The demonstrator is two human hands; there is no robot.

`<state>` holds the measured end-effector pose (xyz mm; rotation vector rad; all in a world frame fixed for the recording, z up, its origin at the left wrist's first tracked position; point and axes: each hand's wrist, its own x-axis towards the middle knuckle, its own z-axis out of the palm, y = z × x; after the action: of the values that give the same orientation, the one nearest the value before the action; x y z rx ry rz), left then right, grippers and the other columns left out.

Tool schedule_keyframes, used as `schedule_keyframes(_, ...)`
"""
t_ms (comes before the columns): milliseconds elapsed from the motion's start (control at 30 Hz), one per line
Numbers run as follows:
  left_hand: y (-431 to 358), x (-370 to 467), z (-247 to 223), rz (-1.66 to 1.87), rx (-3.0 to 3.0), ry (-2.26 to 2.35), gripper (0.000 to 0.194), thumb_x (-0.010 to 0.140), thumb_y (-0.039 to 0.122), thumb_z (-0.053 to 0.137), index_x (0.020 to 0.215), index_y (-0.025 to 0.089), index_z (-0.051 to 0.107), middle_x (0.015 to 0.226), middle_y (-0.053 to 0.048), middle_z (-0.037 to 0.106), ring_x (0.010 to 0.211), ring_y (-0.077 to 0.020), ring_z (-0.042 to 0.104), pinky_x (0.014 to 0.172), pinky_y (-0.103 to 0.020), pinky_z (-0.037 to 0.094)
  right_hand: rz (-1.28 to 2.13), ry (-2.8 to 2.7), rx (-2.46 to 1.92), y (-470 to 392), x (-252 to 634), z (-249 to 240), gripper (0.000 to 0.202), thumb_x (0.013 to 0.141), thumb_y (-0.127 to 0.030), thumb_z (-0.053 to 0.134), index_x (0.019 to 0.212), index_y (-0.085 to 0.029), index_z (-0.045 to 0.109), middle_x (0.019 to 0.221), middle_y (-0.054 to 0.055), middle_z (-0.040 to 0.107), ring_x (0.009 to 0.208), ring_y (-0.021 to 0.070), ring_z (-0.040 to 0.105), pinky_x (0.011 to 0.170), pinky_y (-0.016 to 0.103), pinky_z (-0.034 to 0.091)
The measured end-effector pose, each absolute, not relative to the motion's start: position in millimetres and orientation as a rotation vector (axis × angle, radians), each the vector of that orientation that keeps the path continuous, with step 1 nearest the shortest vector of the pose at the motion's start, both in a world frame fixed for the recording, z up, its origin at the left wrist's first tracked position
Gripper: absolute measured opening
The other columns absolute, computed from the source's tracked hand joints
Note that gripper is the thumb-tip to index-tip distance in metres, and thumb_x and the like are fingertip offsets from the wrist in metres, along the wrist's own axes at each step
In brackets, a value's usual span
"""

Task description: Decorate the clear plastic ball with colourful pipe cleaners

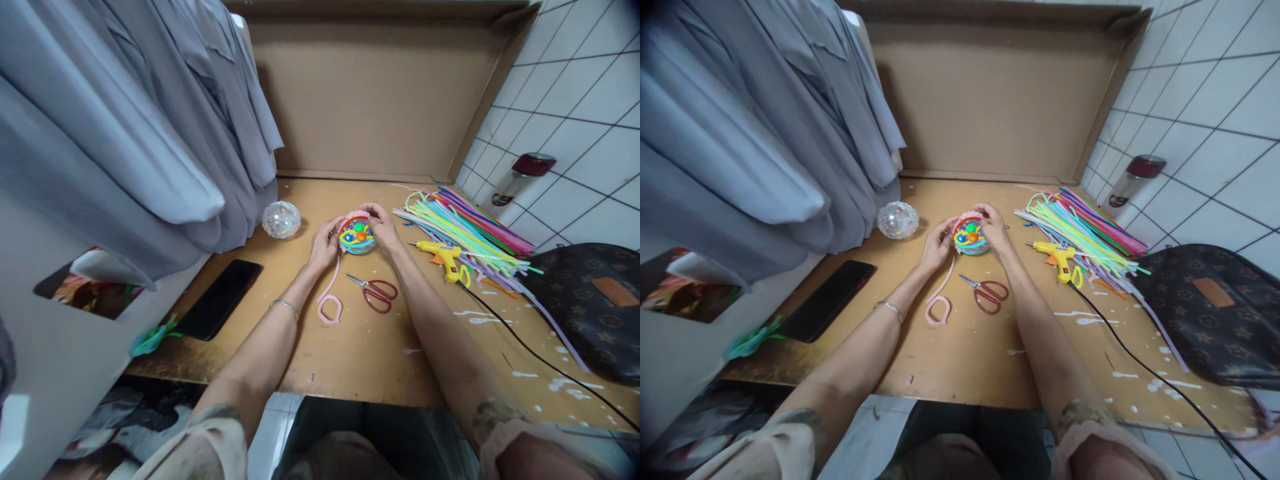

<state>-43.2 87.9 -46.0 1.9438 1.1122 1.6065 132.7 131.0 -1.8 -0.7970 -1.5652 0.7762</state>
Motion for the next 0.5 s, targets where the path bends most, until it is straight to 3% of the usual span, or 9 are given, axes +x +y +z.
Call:
schedule_keyframes(100,86.4,-43.0,-44.9,1.609,1.963,1.121,0.042,0.091,0.028,0.049,0.128,0.015,0.061,0.123,-0.014,0.067,0.103,-0.0252,0.063,0.092,-0.04,0.05,0.764,-1.585,-0.823,132.6,134.0,-3.7,0.037,0.062,-0.01,0.044,0.089,-0.023,0.065,0.094,0.001,0.068,0.096,0.0198,0.062,0.097,0.039,0.048)
schedule_keyframes(300,84.5,-43.4,-43.0,1.611,1.965,1.127,0.042,0.093,0.033,0.049,0.129,0.017,0.061,0.123,-0.013,0.067,0.103,-0.0248,0.063,0.092,-0.039,0.049,0.655,-1.597,-0.848,130.3,138.2,-3.8,0.056,0.066,-0.008,0.046,0.115,-0.026,0.069,0.113,0.003,0.069,0.101,0.02,0.062,0.098,0.041,0.049)
schedule_keyframes(500,84.5,-43.1,-42.6,1.586,1.963,1.152,0.043,0.092,0.031,0.049,0.131,0.016,0.06,0.121,-0.013,0.067,0.099,-0.0237,0.063,0.089,-0.038,0.05,0.48,-1.69,-0.882,128.0,139.7,-4.2,0.042,0.074,-0.01,0.046,0.101,-0.025,0.074,0.106,0.004,0.071,0.105,0.0208,0.062,0.103,0.042,0.046)
